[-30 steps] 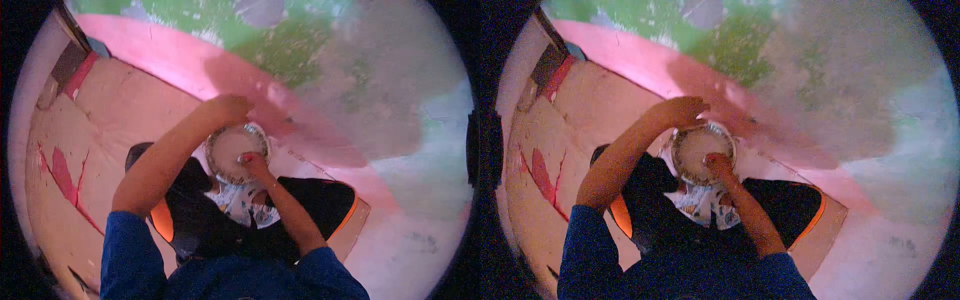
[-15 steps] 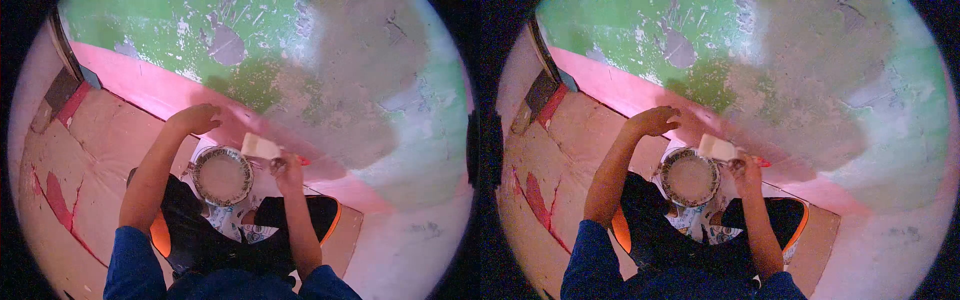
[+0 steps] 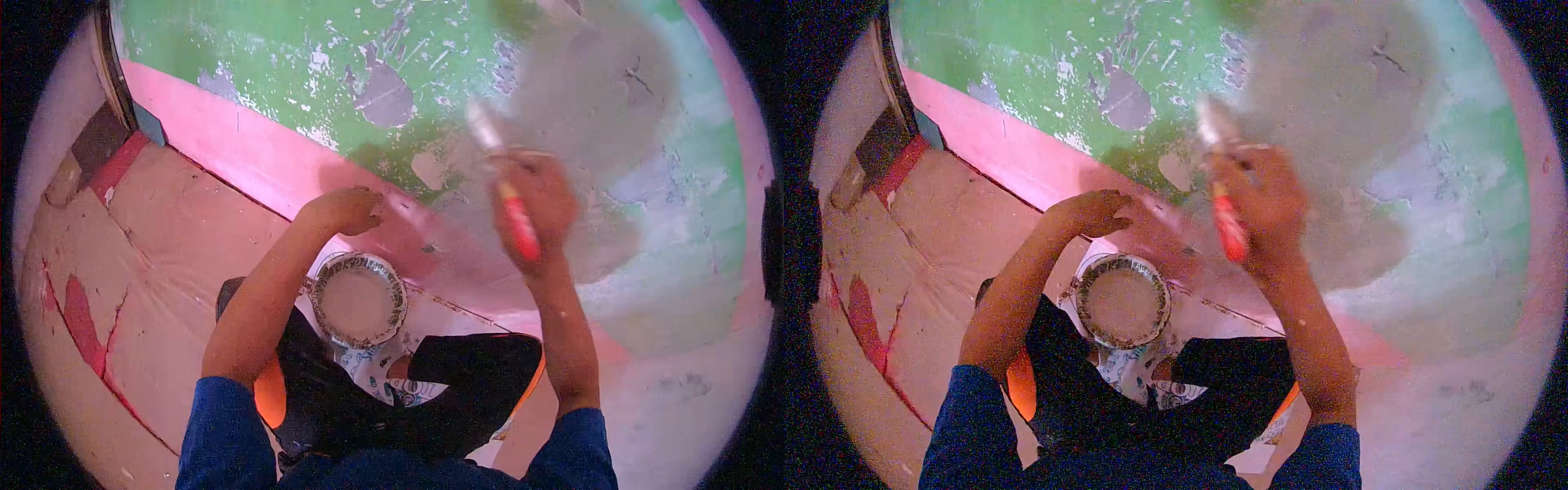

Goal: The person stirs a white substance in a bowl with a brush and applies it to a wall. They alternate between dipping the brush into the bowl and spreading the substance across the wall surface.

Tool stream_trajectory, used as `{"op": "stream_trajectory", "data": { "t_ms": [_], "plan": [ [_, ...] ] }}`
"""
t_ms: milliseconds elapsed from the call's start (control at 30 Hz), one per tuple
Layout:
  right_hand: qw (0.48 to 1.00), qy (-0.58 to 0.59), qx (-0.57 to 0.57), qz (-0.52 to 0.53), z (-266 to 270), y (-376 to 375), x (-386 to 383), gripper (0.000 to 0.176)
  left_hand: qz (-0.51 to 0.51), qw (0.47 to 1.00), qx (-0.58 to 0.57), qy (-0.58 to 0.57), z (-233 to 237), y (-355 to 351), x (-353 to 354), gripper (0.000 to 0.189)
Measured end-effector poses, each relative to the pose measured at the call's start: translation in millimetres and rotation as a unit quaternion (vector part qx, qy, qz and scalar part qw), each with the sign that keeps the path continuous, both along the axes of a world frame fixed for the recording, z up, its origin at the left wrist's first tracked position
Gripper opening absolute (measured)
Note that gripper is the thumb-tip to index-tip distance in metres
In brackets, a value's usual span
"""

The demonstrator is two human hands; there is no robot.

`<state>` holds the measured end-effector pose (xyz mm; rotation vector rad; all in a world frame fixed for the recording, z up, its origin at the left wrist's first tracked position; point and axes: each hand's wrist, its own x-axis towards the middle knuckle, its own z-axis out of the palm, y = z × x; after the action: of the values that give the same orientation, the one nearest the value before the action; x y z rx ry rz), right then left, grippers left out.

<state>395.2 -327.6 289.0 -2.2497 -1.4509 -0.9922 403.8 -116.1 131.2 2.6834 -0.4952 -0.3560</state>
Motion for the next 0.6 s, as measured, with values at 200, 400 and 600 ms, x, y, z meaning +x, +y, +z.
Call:
{"op": "stream_trajectory", "data": {
  "t_ms": [200,400,600],
  "plan": [
    [0.99,-0.015,-0.102,-0.1,-76.7,17.3,-15.0,0.015,0.012,0.998,0.021,-0.057,3.3,6.3,-2.6,0.039],
    [0.982,0.136,-0.116,-0.063,-144.0,20.3,4.5,0.016,0.14,0.988,0.054,-0.041,16.7,18.8,-17.7,0.035],
    [0.991,-0.048,0.12,-0.044,12.3,22.9,-15.2,0.008,0.051,0.997,0.037,-0.036,-4.0,28.6,-11.9,0.036]
  ]
}}
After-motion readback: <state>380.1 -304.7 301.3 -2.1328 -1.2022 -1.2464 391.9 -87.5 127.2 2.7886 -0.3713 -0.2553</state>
